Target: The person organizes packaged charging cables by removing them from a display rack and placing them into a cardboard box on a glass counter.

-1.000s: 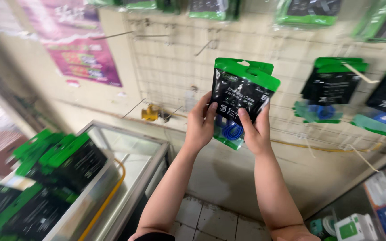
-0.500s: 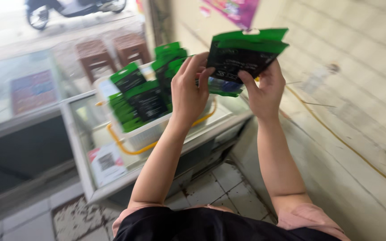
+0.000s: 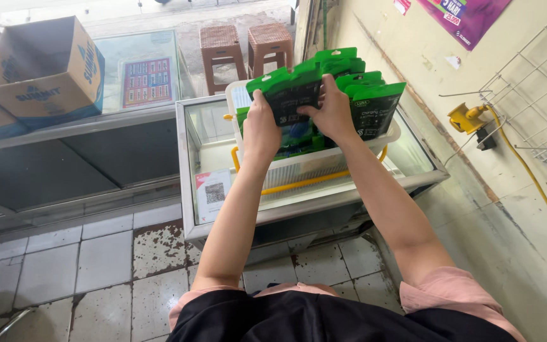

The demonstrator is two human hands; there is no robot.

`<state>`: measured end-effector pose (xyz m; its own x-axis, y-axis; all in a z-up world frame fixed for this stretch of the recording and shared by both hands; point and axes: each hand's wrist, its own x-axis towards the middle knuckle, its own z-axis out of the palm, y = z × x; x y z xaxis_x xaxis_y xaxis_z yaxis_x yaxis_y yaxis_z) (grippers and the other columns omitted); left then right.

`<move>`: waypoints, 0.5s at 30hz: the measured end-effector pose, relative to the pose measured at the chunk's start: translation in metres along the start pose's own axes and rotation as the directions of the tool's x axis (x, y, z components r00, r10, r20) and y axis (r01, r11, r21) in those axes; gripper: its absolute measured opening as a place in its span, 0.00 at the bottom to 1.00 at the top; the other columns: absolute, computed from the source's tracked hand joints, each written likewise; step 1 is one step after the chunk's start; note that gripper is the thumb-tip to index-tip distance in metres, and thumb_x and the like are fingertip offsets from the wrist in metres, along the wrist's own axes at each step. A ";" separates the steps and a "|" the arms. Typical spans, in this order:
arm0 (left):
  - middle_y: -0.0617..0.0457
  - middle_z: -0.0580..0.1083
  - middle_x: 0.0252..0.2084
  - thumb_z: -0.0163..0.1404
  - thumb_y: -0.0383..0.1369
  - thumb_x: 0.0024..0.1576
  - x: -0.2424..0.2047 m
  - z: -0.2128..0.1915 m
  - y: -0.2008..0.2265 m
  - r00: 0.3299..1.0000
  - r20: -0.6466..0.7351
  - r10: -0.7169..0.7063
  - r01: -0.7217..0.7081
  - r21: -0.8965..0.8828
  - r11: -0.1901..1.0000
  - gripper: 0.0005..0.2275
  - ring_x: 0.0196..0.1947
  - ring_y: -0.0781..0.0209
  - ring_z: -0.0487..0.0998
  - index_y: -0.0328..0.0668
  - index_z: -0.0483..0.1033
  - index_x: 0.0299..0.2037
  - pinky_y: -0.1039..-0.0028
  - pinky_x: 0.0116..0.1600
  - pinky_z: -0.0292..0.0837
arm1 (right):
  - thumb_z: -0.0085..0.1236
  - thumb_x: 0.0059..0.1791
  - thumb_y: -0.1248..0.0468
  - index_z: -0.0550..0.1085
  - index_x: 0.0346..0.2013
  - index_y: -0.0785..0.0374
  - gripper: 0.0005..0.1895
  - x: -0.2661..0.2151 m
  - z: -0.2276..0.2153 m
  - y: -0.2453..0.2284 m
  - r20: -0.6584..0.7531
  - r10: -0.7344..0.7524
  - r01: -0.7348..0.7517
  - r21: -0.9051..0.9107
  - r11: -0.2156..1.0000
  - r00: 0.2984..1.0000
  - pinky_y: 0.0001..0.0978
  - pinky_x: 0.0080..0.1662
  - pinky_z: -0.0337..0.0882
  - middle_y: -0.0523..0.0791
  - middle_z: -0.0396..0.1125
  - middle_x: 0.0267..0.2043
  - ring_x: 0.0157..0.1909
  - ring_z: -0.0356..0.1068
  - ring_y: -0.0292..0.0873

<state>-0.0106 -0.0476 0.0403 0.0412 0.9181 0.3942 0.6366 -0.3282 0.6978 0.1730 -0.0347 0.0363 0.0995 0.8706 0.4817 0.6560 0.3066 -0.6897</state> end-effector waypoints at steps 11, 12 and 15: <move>0.28 0.75 0.47 0.55 0.18 0.48 0.016 0.046 -0.027 0.979 0.157 -0.133 0.121 0.083 0.989 0.26 0.47 0.31 0.78 0.26 0.57 0.57 0.55 0.48 0.77 | 0.79 0.38 0.57 0.57 0.55 0.72 0.45 0.004 0.029 0.048 0.142 0.240 -0.162 -0.417 0.894 0.960 0.50 0.49 0.74 0.63 0.72 0.43 0.48 0.73 0.64; 0.27 0.73 0.50 0.56 0.18 0.47 0.016 0.051 -0.029 0.971 0.178 -0.160 0.149 0.078 0.986 0.31 0.48 0.31 0.77 0.24 0.54 0.60 0.56 0.48 0.76 | 0.78 0.37 0.59 0.54 0.58 0.73 0.48 0.004 0.033 0.055 0.156 0.257 -0.175 -0.406 0.897 0.954 0.50 0.49 0.74 0.64 0.71 0.44 0.49 0.72 0.65; 0.28 0.72 0.53 0.57 0.24 0.51 0.017 0.066 -0.043 0.952 0.279 -0.127 0.093 0.133 0.987 0.41 0.51 0.35 0.78 0.19 0.40 0.70 0.59 0.52 0.75 | 0.77 0.39 0.60 0.47 0.65 0.72 0.54 0.006 0.041 0.072 0.231 0.410 -0.259 -0.491 0.832 0.882 0.48 0.52 0.74 0.64 0.71 0.47 0.51 0.73 0.64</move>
<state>0.0138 -0.0032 -0.0225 0.1730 0.9776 0.1196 0.7346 -0.2090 0.6455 0.1906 0.0082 -0.0324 0.1843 0.9827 0.0173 0.8873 -0.1588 -0.4330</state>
